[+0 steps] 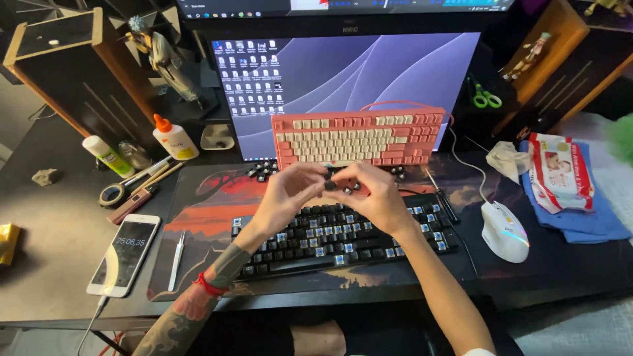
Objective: Removing keycaps from a mechanical keyboard and performing typing tests on the exposed switches.
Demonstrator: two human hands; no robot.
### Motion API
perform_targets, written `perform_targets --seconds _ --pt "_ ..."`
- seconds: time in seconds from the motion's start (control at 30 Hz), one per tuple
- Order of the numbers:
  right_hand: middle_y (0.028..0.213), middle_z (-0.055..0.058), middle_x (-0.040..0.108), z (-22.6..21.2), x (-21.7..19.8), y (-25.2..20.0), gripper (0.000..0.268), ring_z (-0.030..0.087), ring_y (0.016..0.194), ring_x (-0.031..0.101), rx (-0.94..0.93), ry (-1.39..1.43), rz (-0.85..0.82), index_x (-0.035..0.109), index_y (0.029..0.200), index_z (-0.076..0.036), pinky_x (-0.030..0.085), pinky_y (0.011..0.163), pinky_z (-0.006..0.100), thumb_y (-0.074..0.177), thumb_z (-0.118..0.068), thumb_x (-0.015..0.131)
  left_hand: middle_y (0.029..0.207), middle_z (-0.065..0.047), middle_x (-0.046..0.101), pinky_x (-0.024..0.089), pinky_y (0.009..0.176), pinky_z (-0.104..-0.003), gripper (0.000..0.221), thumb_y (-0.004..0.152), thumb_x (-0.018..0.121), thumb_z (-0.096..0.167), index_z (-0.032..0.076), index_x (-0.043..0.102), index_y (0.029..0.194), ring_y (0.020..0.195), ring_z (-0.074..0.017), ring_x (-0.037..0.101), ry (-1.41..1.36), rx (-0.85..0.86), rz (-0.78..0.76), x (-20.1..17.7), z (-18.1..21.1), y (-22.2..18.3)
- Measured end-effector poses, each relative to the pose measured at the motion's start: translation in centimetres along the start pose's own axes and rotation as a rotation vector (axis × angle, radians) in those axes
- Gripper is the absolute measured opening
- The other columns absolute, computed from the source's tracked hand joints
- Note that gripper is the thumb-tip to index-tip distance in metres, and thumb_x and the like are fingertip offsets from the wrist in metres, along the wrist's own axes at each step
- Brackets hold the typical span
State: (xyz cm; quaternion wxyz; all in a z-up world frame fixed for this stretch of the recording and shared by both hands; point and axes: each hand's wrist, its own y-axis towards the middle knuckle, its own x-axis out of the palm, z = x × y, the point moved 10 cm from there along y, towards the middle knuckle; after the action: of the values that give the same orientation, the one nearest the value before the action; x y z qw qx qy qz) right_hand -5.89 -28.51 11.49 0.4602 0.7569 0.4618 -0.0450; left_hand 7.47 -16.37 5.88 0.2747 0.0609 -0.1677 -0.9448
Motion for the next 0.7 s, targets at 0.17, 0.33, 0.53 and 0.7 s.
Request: perform_targets --seconds 0.17,0.33,0.53,0.7 --pt "0.112 0.012 0.09 0.2 0.8 -1.8 0.023 0.031 0.098 0.082 0.063 0.06 -0.159 0.083 0.121 -0.01 0.067 0.09 0.05 0.103 -0.009 0.097 0.113 -0.019 0.092 0.071 0.103 -0.049 0.04 0.107 0.089 0.002 -0.001 0.082 0.146 0.102 -0.027 0.088 0.041 -0.029 -0.032 0.2 -1.6 -1.2" --pt "0.124 0.009 0.093 0.7 1.0 -2.9 0.026 0.033 0.112 0.086 0.124 0.114 -0.288 0.086 0.129 -0.014 0.069 0.101 0.054 0.105 -0.01 0.095 0.114 -0.021 0.091 0.069 0.106 -0.053 0.043 0.11 0.085 0.0 0.001 0.079 0.152 0.107 -0.0324 0.087 0.091 -0.027 -0.119 1.6 -1.9 -1.6" --pt "0.125 0.009 0.095 1.4 0.8 -4.0 0.033 0.034 0.116 0.087 0.18 0.114 -0.305 0.088 0.134 -0.015 0.068 0.105 0.058 0.102 -0.01 0.096 0.12 -0.022 0.089 0.065 0.11 -0.058 0.037 0.117 0.076 0.001 0.003 0.076 0.154 0.114 -0.0358 0.083 0.131 -0.025 -0.213 2.9 -2.0 -2.3" --pt "0.129 0.008 0.092 2.7 0.4 -4.2 0.02 0.031 0.115 0.085 0.196 0.019 -0.318 0.089 0.12 -0.012 0.068 0.106 0.053 0.102 -0.01 0.096 0.104 -0.013 0.088 0.066 0.095 -0.049 0.02 0.116 0.082 0.016 0.007 0.083 0.134 0.099 -0.0335 0.083 0.59 0.107 -0.204 2.2 -0.7 -2.5"
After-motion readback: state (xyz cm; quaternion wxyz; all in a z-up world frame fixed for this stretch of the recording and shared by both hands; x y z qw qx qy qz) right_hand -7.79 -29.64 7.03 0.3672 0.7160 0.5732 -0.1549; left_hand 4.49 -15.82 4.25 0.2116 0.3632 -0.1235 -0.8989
